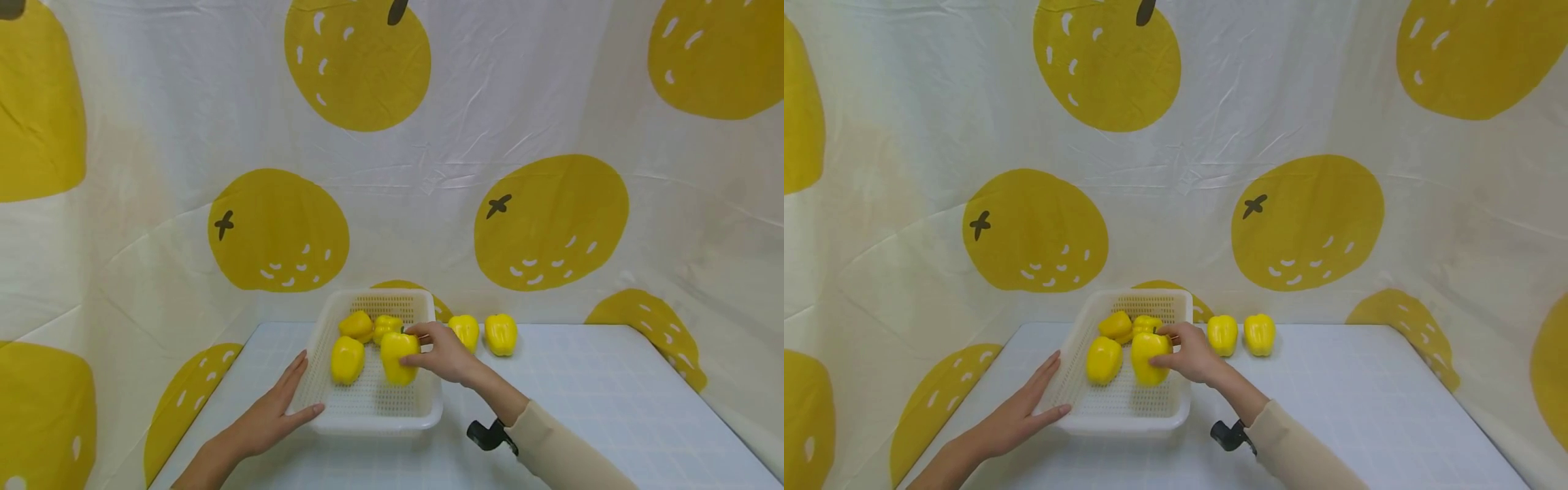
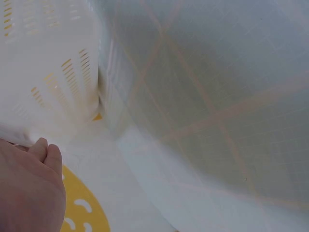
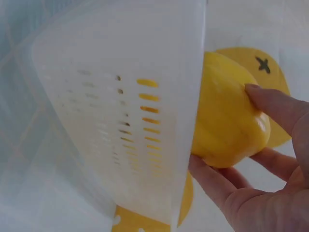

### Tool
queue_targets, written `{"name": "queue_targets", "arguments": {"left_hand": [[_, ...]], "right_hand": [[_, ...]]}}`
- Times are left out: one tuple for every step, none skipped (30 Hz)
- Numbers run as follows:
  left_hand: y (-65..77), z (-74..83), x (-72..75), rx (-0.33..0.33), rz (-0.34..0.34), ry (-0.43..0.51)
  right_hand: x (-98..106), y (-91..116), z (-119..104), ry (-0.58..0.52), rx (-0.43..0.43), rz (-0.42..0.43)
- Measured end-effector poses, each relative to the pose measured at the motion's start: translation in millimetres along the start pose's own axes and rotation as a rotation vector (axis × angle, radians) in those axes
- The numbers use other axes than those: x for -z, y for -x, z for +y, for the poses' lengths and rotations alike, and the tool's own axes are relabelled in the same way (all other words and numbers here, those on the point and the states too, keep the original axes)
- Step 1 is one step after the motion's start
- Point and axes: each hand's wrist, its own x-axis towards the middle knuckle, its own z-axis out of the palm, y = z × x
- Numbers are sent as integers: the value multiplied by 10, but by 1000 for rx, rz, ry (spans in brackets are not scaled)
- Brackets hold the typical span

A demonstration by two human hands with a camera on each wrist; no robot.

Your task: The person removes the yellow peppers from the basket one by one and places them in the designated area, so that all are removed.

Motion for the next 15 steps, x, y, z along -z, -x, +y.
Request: {"name": "queue_targets", "arguments": {"left_hand": [[-3,0,1,3,-2,6],[-6,-2,1,7,-5,6],[-9,-3,1,12,-5,6],[-12,-5,1,15,-7,8],[-15,-8,-1,18,-8,7],[-17,-11,-3,22,-8,4],[-18,-14,-4,22,-7,1],[-21,-17,-6,23,-4,-1],[-22,-18,-7,23,-3,-2],[-22,-19,-9,22,-2,0],[-23,-20,-9,22,-2,-1],[-24,-19,-10,24,-1,0],[-24,-16,-10,23,-1,3],[-23,-11,-10,28,-1,6],[-23,-5,-10,33,-2,6]], "right_hand": [[27,7,2,-1,-7,6],[57,18,2,-1,-10,11],[86,29,1,1,-17,18],[116,39,5,4,-21,25],[144,47,11,9,-22,34],[175,56,14,9,-25,41],[204,62,23,11,-23,51],[234,71,27,13,-20,60],[262,76,35,18,-16,69],[293,84,47,24,-9,73],[322,94,56,22,-10,77],[351,105,68,18,-9,79],[380,115,84,19,-9,81],[409,129,97,19,-9,84],[438,142,116,18,-6,85]]}}
